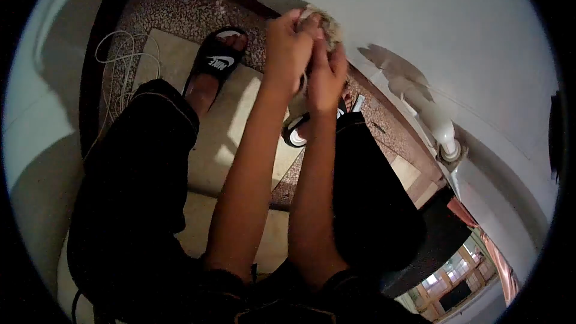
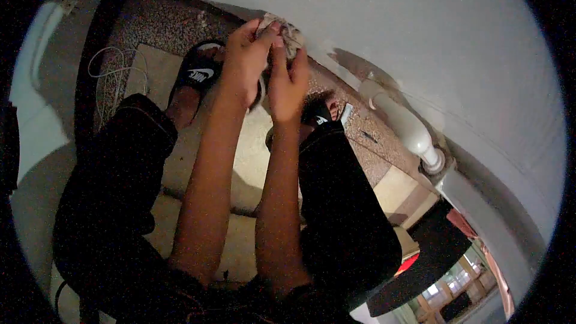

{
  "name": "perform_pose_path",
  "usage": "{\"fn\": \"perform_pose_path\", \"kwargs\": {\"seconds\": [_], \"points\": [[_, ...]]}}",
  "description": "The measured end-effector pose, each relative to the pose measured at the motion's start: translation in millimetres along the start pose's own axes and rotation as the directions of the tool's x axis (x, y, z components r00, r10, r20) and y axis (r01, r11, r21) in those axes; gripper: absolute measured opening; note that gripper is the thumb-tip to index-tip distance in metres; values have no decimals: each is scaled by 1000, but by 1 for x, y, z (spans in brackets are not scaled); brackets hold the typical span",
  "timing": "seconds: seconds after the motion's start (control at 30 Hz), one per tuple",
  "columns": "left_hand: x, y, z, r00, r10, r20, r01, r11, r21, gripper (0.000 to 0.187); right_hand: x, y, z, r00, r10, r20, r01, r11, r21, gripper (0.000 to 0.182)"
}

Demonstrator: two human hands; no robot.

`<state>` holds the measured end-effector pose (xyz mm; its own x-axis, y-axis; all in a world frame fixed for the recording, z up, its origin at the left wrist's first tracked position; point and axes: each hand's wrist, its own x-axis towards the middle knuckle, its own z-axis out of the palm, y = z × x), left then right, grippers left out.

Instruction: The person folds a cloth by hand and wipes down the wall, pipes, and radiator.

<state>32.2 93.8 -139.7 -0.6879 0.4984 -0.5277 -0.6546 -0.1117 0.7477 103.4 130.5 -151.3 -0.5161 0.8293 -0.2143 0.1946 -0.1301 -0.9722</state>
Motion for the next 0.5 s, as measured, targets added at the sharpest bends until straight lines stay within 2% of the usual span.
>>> {"fn": "perform_pose_path", "kwargs": {"seconds": [0.03, 0.07, 0.13, 0.17, 0.2, 0.27, 0.3, 0.37, 0.4, 0.43, 0.47, 0.5], "points": [[-12, 17, 9, 999, -30, -38, 29, 999, -24, 19, -2, -14, 7, 991, -128, -50, 130, 991, 32, 29], [-9, 16, 8, 999, -36, -41, 36, 999, -19, 19, 0, -17, 10, 991, -120, -52, 122, 992, 33, 29], [-7, 10, 6, 995, 62, -81, -64, 998, -22, 22, -6, -17, 7, 995, 100, -8, -99, 995, 32, 29], [2, 0, -2, 992, 4, -128, -5, 1000, -7, 25, 4, 15, 10, 1000, 23, -1, -23, 1000, -5, 30], [0, 0, -3, 992, 3, -125, -4, 1000, -4, 25, 9, 28, 13, 999, 48, 22, -45, 989, -139, 29], [0, 8, -4, 986, 157, -62, -154, 987, 43, 24, -1, -6, 19, 1000, 21, 11, -22, 993, 114, 33], [-9, 18, 2, 979, 205, -22, -203, 976, 79, 22, 0, -14, 22, 1000, 22, 9, -23, 992, 124, 33], [-9, 13, -3, 977, 211, -21, -208, 973, 102, 21, -8, -24, 15, 989, 140, 45, -146, 968, 205, 39], [-3, 13, -4, 969, 245, -19, -242, 964, 112, 20, -6, -9, 17, 989, 140, 42, -145, 968, 205, 39], [10, -6, -7, 974, 203, -103, -195, 977, 82, 18, 0, 19, 21, 968, 248, -19, -235, 935, 266, 41], [7, -7, -6, 975, 199, -98, -192, 978, 79, 18, 1, 34, 22, 930, 361, -75, -319, 889, 329, 42], [5, -5, -6, 983, 173, -54, -167, 980, 110, 17, 1, 27, 17, 976, 218, 14, -212, 926, 314, 40]]}}
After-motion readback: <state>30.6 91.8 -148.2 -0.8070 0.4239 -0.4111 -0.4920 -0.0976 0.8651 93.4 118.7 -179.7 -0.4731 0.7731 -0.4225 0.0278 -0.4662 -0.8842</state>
